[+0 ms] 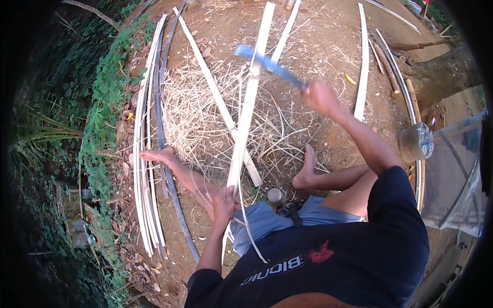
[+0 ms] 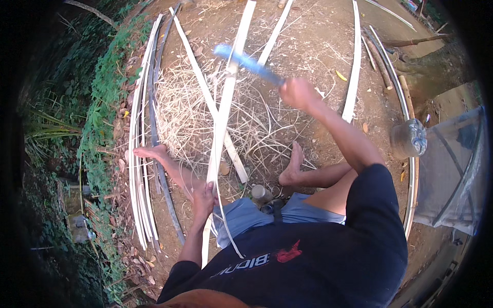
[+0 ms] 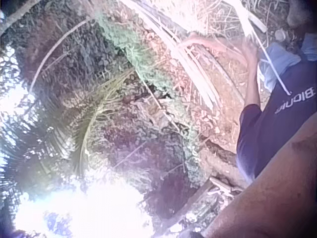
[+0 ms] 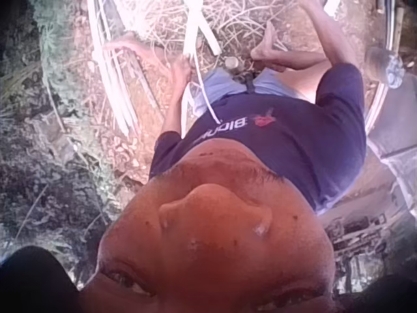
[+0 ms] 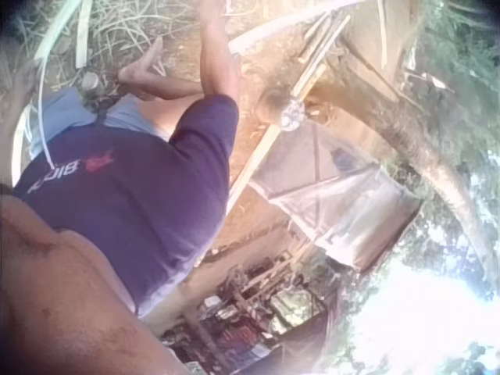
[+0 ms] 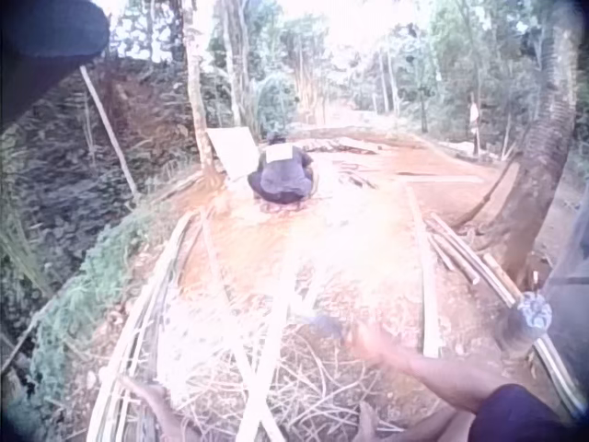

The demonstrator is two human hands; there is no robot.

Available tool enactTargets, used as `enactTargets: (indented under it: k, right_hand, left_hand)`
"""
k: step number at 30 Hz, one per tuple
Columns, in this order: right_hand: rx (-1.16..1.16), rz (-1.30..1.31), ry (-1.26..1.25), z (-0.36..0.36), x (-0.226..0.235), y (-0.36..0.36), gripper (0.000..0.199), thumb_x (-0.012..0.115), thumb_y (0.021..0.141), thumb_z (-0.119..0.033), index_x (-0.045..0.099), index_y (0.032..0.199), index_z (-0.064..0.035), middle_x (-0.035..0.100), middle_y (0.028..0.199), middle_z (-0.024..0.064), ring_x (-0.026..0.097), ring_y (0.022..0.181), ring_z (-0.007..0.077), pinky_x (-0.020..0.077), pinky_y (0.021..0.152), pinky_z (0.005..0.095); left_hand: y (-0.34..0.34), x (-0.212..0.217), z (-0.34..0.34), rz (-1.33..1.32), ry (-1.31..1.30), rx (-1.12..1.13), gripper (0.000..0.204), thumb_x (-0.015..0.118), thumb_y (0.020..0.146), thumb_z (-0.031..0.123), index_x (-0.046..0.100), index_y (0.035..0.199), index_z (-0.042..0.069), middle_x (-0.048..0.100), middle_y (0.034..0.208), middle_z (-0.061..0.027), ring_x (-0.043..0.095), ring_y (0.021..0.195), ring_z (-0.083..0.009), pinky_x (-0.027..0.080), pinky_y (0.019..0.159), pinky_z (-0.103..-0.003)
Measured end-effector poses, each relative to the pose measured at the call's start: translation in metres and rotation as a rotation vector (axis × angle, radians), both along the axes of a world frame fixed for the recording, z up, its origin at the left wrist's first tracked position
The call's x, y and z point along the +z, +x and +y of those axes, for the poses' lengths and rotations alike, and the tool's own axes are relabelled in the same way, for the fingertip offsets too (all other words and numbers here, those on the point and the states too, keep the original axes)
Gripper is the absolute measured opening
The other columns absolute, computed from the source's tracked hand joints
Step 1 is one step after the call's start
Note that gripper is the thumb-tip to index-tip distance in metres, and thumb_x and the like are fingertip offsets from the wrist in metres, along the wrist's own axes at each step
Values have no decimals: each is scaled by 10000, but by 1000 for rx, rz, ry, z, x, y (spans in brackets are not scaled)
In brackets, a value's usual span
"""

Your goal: The person whittles bamboo strips using a knife, smoothing the surface and edges while sitting outdoors.

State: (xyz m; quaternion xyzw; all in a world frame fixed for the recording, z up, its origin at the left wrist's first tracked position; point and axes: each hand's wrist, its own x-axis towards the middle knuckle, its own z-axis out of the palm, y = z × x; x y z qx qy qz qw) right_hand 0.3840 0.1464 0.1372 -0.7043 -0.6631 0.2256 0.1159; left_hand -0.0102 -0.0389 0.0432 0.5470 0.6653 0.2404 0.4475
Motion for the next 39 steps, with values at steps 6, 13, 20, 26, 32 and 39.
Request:
enactTargets:
  k: [6, 13, 20, 26, 32, 39]
  right_hand:
    - [417, -553, -67, -69, -25, -52, 250, 522, 841, -237, 650, 985, -77, 673, 731, 122, 679, 657, 280, 508, 533, 489]
    - [164, -291, -40, -46, -37, -36, 267, 555, 833, -274, 636, 985, -70, 669, 711, 88, 664, 642, 254, 521, 572, 468]
    - [-142, -242, 7, -3, -15, 30, 257, 482, 861, -201, 688, 943, -71, 688, 767, 169, 698, 755, 331, 545, 684, 571]
    - [401, -489, -57, -65, -10, -30, 214, 517, 855, -224, 667, 889, -74, 649, 683, 125, 690, 663, 290, 540, 574, 542]
    - [-58, -341, -50, 2, -21, 52, 244, 501, 861, -230, 659, 924, -54, 645, 678, 148, 667, 606, 285, 526, 524, 471]
    - [469, -518, 85, -64, -17, -8, 216, 528, 857, -249, 633, 873, -61, 641, 637, 172, 663, 592, 347, 549, 581, 456]
  left_hand:
    - [26, 0, 3, -89, -62, 55, 288, 477, 1016, 226, 586, 876, 0, 568, 556, -52, 519, 426, -105, 405, 407, -269]
    - [21, -12, 11, -72, -47, 40, 297, 485, 1013, 235, 574, 867, -6, 561, 543, -51, 515, 424, -97, 395, 406, -266]
    - [23, -19, -14, -224, -115, 59, 296, 479, 1022, 242, 593, 907, -6, 552, 552, -36, 480, 417, -84, 371, 403, -243]
    - [8, -27, -26, -181, -88, 39, 318, 460, 1028, 252, 579, 858, 11, 560, 560, -32, 483, 417, -88, 378, 406, -244]
    - [-7, -32, -53, -90, -99, 52, 344, 466, 1024, 265, 583, 823, 11, 555, 538, -35, 494, 417, -92, 385, 401, -244]
    - [-11, -34, -62, -215, -172, 44, 368, 489, 1012, 320, 589, 858, 0, 558, 560, -49, 506, 426, -97, 397, 403, -245]
